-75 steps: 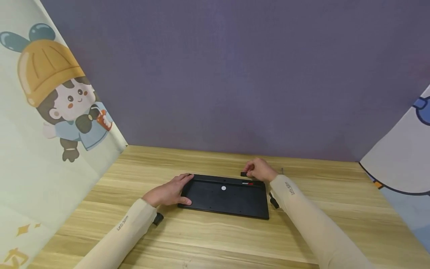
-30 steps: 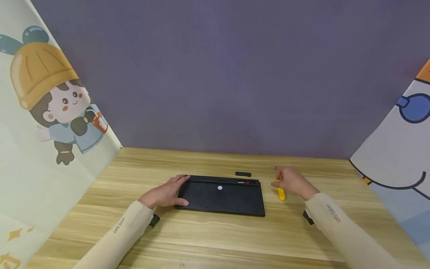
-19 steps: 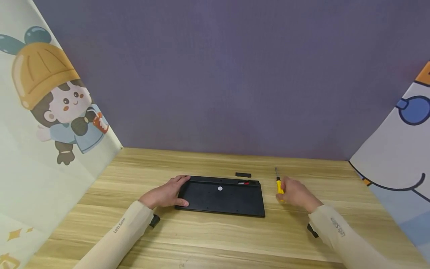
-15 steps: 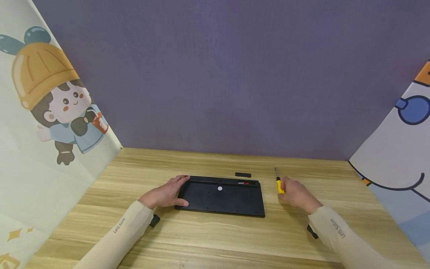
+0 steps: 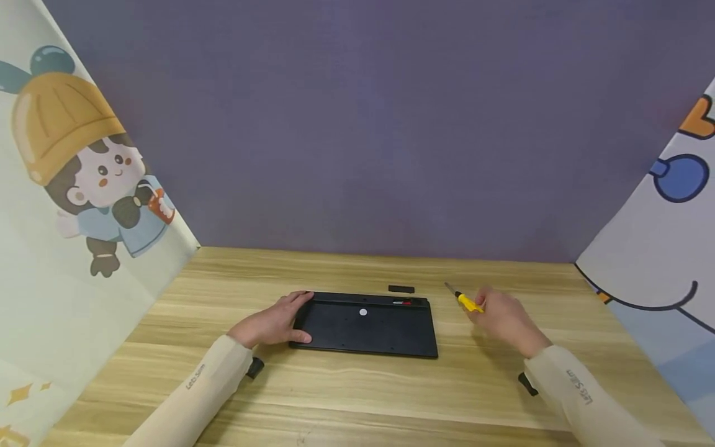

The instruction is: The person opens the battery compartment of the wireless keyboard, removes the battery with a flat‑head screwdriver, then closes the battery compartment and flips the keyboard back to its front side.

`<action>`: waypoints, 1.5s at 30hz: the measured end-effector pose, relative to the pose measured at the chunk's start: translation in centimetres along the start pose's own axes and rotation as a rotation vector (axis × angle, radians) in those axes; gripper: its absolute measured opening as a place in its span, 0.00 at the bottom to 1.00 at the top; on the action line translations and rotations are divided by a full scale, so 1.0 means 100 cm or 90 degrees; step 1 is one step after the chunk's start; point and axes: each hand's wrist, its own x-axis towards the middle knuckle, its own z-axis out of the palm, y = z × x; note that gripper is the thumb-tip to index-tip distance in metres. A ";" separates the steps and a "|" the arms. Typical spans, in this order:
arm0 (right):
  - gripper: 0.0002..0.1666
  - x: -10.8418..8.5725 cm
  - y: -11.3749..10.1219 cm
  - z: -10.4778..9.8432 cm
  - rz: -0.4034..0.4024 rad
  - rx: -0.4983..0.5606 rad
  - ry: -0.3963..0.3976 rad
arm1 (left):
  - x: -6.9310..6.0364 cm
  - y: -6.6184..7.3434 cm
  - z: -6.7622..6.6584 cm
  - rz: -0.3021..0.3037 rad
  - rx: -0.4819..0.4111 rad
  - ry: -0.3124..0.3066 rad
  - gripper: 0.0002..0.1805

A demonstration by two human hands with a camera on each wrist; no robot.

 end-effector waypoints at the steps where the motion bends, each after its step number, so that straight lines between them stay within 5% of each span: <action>1: 0.13 0.002 0.000 -0.002 -0.004 0.002 0.015 | 0.000 0.000 0.000 -0.002 -0.001 0.001 0.51; 13: 0.09 0.028 -0.008 -0.017 -0.056 0.057 0.266 | 0.008 0.001 0.000 -0.003 -0.009 0.012 0.51; 18: 0.10 0.037 -0.015 -0.018 -0.094 0.071 0.320 | 0.010 0.000 0.000 -0.003 -0.010 0.013 0.51; 45: 0.09 0.040 -0.065 -0.013 -0.282 0.082 0.341 | 0.014 0.001 -0.002 -0.025 -0.008 0.019 0.51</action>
